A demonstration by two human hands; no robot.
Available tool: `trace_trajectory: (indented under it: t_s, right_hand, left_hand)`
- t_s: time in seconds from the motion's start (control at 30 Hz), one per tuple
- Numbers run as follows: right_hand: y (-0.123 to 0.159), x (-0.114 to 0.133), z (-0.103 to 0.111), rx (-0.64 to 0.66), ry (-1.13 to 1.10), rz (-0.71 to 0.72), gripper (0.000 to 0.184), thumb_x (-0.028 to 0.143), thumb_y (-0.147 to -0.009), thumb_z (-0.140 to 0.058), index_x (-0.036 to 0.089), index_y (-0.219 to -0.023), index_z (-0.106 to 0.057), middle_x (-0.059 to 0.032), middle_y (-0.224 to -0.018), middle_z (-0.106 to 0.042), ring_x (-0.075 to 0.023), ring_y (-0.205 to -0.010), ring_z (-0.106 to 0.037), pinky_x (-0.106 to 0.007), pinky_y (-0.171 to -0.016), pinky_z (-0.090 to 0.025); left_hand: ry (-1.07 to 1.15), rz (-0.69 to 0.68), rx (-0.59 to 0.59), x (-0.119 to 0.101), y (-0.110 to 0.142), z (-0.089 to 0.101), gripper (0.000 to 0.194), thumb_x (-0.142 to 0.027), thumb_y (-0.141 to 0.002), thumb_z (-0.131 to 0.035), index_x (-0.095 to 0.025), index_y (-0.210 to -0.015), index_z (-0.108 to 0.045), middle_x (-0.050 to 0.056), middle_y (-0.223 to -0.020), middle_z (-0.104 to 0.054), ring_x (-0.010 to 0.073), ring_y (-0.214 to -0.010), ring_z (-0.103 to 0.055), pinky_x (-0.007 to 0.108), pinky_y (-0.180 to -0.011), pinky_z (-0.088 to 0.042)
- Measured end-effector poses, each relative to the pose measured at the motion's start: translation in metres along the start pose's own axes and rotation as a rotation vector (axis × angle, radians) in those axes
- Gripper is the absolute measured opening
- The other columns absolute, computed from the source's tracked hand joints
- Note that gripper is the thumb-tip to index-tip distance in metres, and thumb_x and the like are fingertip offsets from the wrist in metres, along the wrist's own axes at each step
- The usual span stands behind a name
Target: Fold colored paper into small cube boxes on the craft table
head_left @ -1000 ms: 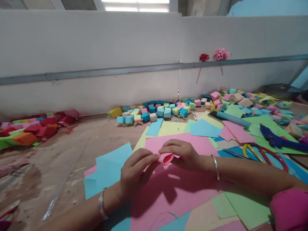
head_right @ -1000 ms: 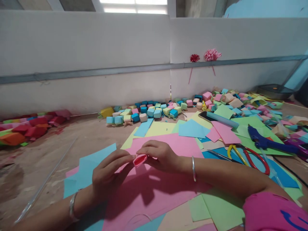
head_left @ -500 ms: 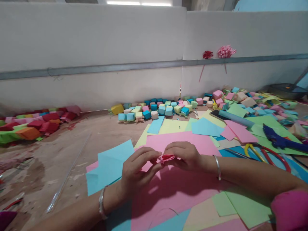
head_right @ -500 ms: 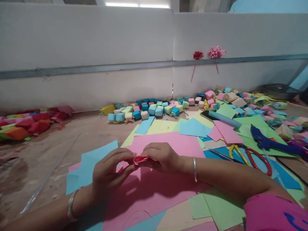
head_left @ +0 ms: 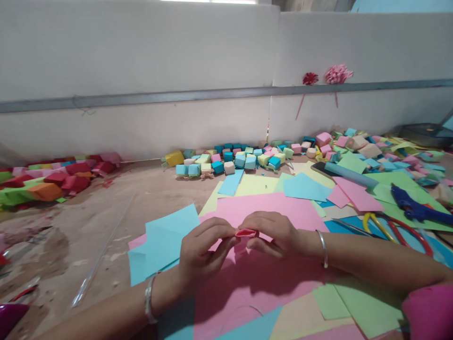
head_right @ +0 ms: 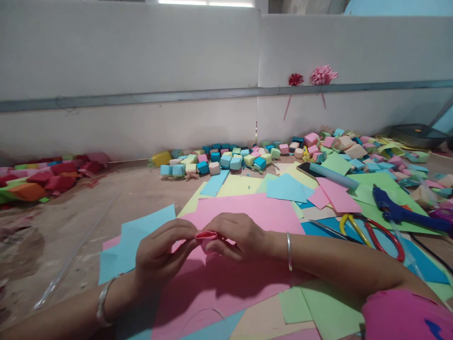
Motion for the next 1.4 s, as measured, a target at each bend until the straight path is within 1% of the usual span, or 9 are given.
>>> trace_trajectory:
  t_s: [0.1,0.3,0.47,0.67,0.9,1.07,1.27,1.33,1.4]
  right_hand:
    - [0.002,0.000,0.000,0.011,0.006,0.014,0.019,0.026,-0.096,-0.045,0.014,-0.106,-0.058,-0.0098,-0.086,-0.069,-0.0148,-0.079,-0.064,-0.028,-0.070,-0.055]
    - [0.007,-0.003,-0.004,0.017,0.087,0.008,0.018,0.026,-0.098,-0.043,0.016,-0.102,-0.057,-0.0072,-0.081,-0.068,-0.0134,-0.074,-0.063,-0.025,-0.065,-0.053]
    - [0.005,-0.001,-0.003,0.014,0.102,-0.001,0.018,0.025,-0.097,-0.042,0.016,-0.097,-0.057,-0.0068,-0.077,-0.067,-0.0132,-0.070,-0.062,-0.025,-0.062,-0.053]
    - [0.004,0.001,-0.003,-0.001,0.080,-0.006,0.014,0.024,-0.095,-0.046,0.016,-0.094,-0.058,-0.0059,-0.074,-0.067,-0.0129,-0.069,-0.063,-0.024,-0.061,-0.052]
    - [0.002,0.003,-0.002,-0.004,0.086,-0.017,0.011,0.021,-0.093,-0.049,0.017,-0.089,-0.058,-0.0050,-0.071,-0.067,-0.0121,-0.066,-0.062,-0.023,-0.060,-0.051]
    - [0.001,0.002,-0.001,-0.011,0.058,-0.032,0.014,0.022,-0.093,-0.050,0.016,-0.085,-0.060,-0.0049,-0.068,-0.067,-0.0110,-0.062,-0.061,-0.021,-0.058,-0.050]
    - [-0.001,0.001,0.005,-0.038,0.010,-0.135,0.019,0.022,-0.091,-0.055,0.015,-0.076,-0.064,-0.0038,-0.063,-0.067,-0.0096,-0.056,-0.059,-0.021,-0.055,-0.046]
    - [-0.001,0.001,0.006,-0.025,-0.027,-0.192,0.022,0.022,-0.090,-0.056,0.014,-0.072,-0.065,-0.0028,-0.060,-0.065,-0.0088,-0.053,-0.055,-0.020,-0.052,-0.042]
    - [-0.001,0.001,0.007,0.003,-0.060,-0.291,0.026,0.022,-0.089,-0.057,0.014,-0.065,-0.063,-0.0010,-0.056,-0.061,-0.0076,-0.050,-0.049,-0.020,-0.048,-0.037]
  left_hand:
    - [-0.021,0.002,0.009,0.000,0.001,0.000,0.014,-0.006,-0.081,-0.064,-0.017,-0.089,-0.065,0.005,-0.075,-0.067,0.0138,-0.069,-0.064,0.022,-0.061,-0.053]
    - [-0.024,0.001,0.041,-0.002,-0.001,-0.002,0.012,-0.008,-0.083,-0.061,-0.017,-0.089,-0.063,0.005,-0.075,-0.067,0.0146,-0.069,-0.063,0.024,-0.062,-0.053]
    - [-0.019,0.006,0.034,-0.005,-0.002,-0.001,0.015,-0.006,-0.081,-0.064,-0.016,-0.092,-0.062,0.004,-0.076,-0.066,0.0133,-0.071,-0.062,0.022,-0.063,-0.052]
    - [-0.015,-0.004,0.040,-0.005,-0.001,-0.001,0.014,-0.005,-0.081,-0.063,-0.016,-0.090,-0.062,0.004,-0.076,-0.065,0.0123,-0.070,-0.062,0.021,-0.063,-0.052]
    - [-0.017,-0.004,0.055,-0.008,-0.003,-0.001,0.013,-0.006,-0.082,-0.062,-0.017,-0.088,-0.061,0.005,-0.075,-0.065,0.0135,-0.070,-0.062,0.022,-0.062,-0.052]
    - [0.016,0.020,0.057,-0.009,-0.006,-0.001,0.013,-0.006,-0.083,-0.060,-0.017,-0.088,-0.062,0.004,-0.073,-0.065,0.0130,-0.067,-0.061,0.022,-0.060,-0.051]
    - [0.084,0.130,0.066,-0.002,-0.007,-0.003,0.010,-0.009,-0.085,-0.060,-0.018,-0.080,-0.060,0.001,-0.067,-0.062,0.0115,-0.063,-0.056,0.022,-0.058,-0.045]
    - [0.125,0.193,0.104,0.001,-0.008,-0.005,0.011,-0.011,-0.086,-0.059,-0.018,-0.078,-0.060,0.001,-0.067,-0.061,0.0111,-0.062,-0.055,0.022,-0.057,-0.044]
    - [0.182,0.253,0.165,0.002,-0.009,-0.007,0.010,-0.014,-0.087,-0.058,-0.017,-0.078,-0.061,0.002,-0.070,-0.061,0.0115,-0.064,-0.055,0.022,-0.058,-0.044]
Point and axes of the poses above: each hand's wrist, its own y-axis away from the middle knuckle, its own z-axis out of the back of the hand, x = y × z, the point moved 4 cm from there along -y, towards the middle knuckle
